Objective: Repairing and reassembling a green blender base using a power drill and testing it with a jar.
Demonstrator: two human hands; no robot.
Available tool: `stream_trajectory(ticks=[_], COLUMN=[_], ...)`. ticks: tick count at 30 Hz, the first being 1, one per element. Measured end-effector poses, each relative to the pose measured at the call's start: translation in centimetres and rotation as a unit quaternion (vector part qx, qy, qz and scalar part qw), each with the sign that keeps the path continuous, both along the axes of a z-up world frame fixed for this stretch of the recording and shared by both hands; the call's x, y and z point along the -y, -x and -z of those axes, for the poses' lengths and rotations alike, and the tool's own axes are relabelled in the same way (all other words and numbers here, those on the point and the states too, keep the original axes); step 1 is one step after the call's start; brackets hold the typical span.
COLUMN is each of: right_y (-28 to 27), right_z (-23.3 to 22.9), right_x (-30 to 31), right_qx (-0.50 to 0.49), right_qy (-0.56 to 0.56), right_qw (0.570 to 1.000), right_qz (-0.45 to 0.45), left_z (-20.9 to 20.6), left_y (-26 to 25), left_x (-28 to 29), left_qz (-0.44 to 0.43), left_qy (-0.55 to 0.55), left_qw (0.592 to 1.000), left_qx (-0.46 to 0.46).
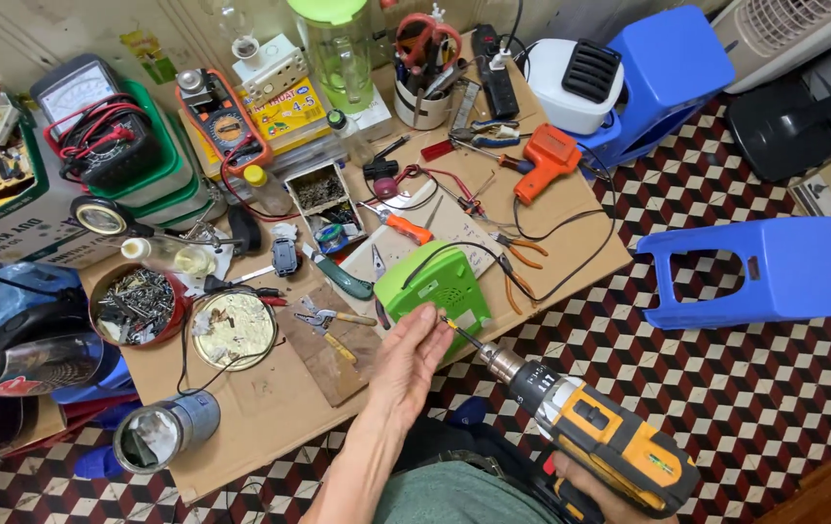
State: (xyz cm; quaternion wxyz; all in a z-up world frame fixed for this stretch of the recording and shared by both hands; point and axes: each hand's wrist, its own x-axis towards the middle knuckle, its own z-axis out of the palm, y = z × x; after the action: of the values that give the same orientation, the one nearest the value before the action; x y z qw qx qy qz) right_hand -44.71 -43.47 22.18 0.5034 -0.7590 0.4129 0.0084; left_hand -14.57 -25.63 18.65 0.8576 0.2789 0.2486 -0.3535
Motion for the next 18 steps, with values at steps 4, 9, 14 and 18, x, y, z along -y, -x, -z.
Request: stream_trajectory(ticks=[4,9,14,18], right_y=[-4.3,-0.4,1.5,4.6], right_z=[-3.9,-1.6,-0.5,7.4], right_x=[2.5,5.5,6.8,7.5], right_qx=[-0.034,0.091,0.020,0.130], right_qy=[-0.083,0.168,-0.048,0.011], right_qw=[0.995,0.962,0.997,0.976], right_qz=[0.040,-0.195,-0.059,-0.173], left_z=[-1.4,-1.6,-1.1,0.2], left_y=[2.3,5.3,7.5,7.5], left_x=[2.3,4.9,6.3,7.1], left_qz=[-0.011,-0.024,-0.025,-0.028], left_qy=[-0.033,-0.045,-0.056,-0.043], left_qw=[0.999,0.999,0.998,0.998], left_qx=[-0.017,-0.020,-0.012,-0.030])
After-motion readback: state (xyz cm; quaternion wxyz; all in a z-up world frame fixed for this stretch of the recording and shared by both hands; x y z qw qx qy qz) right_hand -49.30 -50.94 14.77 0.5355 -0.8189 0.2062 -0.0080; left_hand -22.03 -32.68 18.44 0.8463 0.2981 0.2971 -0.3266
